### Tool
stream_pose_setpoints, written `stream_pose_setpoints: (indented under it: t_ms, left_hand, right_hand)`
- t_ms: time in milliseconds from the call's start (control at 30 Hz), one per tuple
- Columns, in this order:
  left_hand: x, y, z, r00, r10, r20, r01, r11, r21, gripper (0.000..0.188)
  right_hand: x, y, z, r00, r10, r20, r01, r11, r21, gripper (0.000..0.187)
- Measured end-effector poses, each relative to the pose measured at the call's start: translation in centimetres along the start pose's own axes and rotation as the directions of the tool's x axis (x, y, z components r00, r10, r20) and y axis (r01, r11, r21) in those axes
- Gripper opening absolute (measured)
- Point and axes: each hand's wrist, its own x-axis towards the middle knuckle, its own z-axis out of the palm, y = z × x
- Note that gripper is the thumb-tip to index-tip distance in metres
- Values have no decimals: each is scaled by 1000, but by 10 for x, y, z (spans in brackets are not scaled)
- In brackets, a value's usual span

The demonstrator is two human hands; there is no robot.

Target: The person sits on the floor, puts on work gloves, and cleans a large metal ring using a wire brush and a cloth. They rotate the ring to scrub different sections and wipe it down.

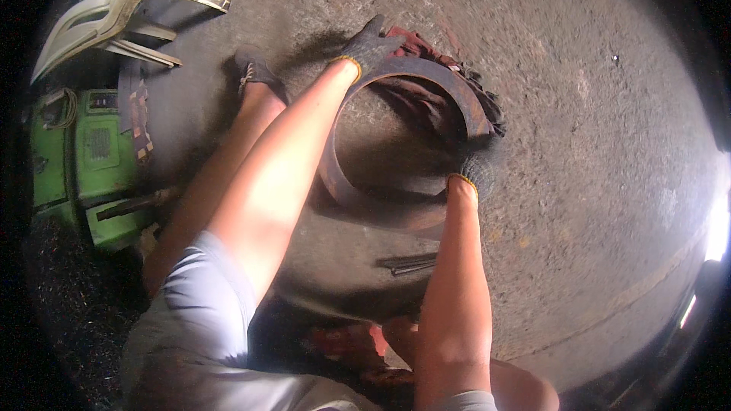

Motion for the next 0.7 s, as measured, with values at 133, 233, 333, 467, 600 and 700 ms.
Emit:
stream_pose_setpoints:
  t_ms: [133, 233, 333, 467, 600, 700]
  left_hand:
    - [23, -4, 19, 980, -195, 47, 199, 972, -121, 72]
    - [29, -5, 8, 941, -327, 82, 328, 945, 5, 55]
    - [23, -3, -7, 893, -403, 199, 379, 913, 148, 40]
    - [-9, 1, -5, 991, -64, 119, 49, 991, 128, 42]
    - [-37, 12, 0, 999, 42, 7, -42, 984, 171, 46]
    - [-43, 18, -4, 999, -40, -31, 47, 968, 248, 49]
  right_hand:
    - [-6, -17, -14, 998, 64, 27, -66, 994, 91, 32]
    - [-9, -28, -22, 998, 49, 45, -51, 997, 56, 30]
    - [-10, -34, -28, 996, 48, 70, -52, 997, 49, 28]
    - [-12, -42, -32, 995, 88, 36, -89, 996, 31, 26]
    - [-15, -49, -37, 989, 128, 67, -124, 990, -60, 28]
    - [-13, -51, -39, 981, 141, 132, -132, 988, -76, 31]
